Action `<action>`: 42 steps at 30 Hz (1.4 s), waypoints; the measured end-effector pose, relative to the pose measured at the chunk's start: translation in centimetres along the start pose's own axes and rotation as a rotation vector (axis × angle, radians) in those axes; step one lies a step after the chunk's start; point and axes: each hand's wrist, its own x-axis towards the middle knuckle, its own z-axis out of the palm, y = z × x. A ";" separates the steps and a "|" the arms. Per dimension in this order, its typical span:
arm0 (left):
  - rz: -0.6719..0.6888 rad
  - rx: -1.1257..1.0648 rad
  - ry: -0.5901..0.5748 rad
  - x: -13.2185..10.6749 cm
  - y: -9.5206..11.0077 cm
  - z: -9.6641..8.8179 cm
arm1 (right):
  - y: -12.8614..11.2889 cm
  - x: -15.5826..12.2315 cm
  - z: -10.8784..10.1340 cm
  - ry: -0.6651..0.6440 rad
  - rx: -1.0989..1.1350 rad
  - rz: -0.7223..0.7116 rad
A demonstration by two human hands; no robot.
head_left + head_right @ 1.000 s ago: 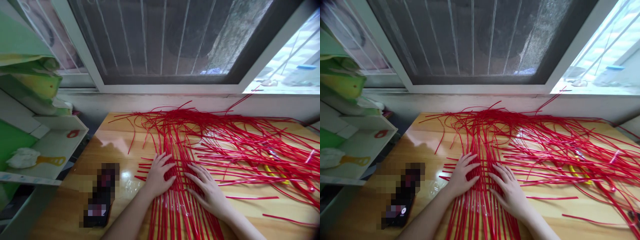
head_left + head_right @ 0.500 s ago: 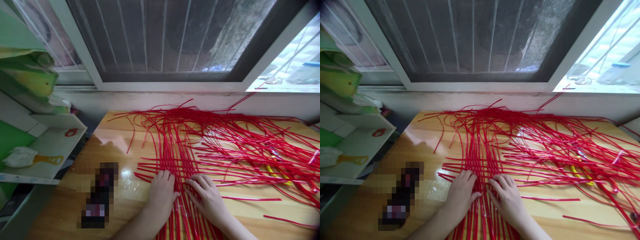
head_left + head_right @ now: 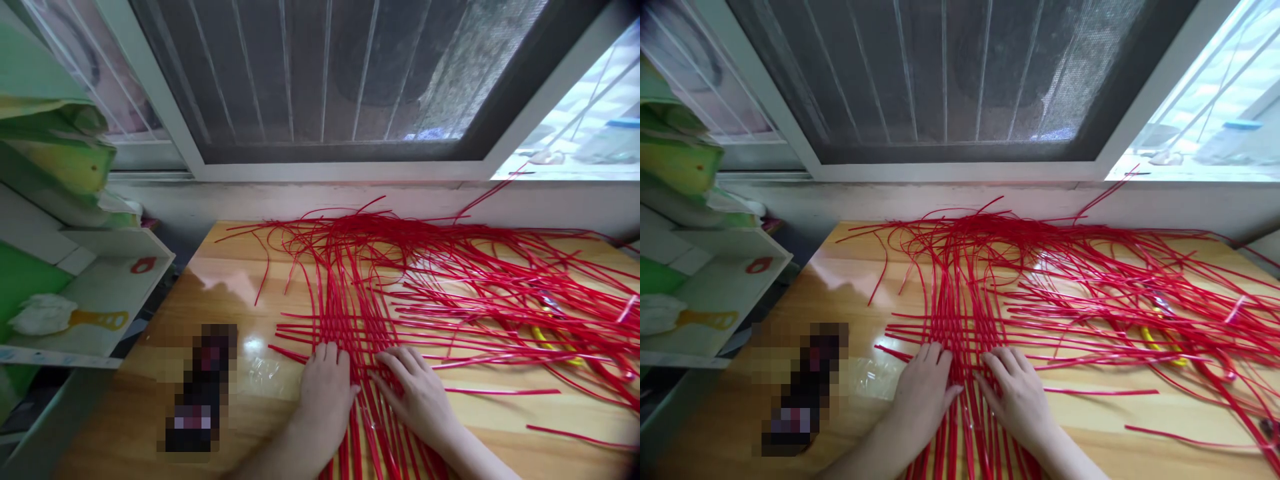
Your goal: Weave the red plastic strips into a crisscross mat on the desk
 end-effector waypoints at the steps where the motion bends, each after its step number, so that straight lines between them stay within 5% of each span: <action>1: 0.006 -0.013 0.034 0.1 -0.2 -0.1 | 0.3 0.1 -0.1 0.030 0.006 0.026; 8: 0.212 -0.135 0.237 1.2 -1.2 1.8 | 1.8 0.1 -0.3 0.001 0.044 0.026; 13: 0.198 -0.122 0.204 1.3 -0.8 2.9 | 1.3 0.2 0.0 -0.018 0.019 0.024; 30: 0.288 -0.163 0.160 1.5 -1.8 1.9 | 4.1 0.4 -0.6 -0.049 0.241 0.127; 42: 0.342 -0.250 0.145 1.2 -1.3 1.7 | 4.2 0.5 -2.7 -0.288 0.299 0.059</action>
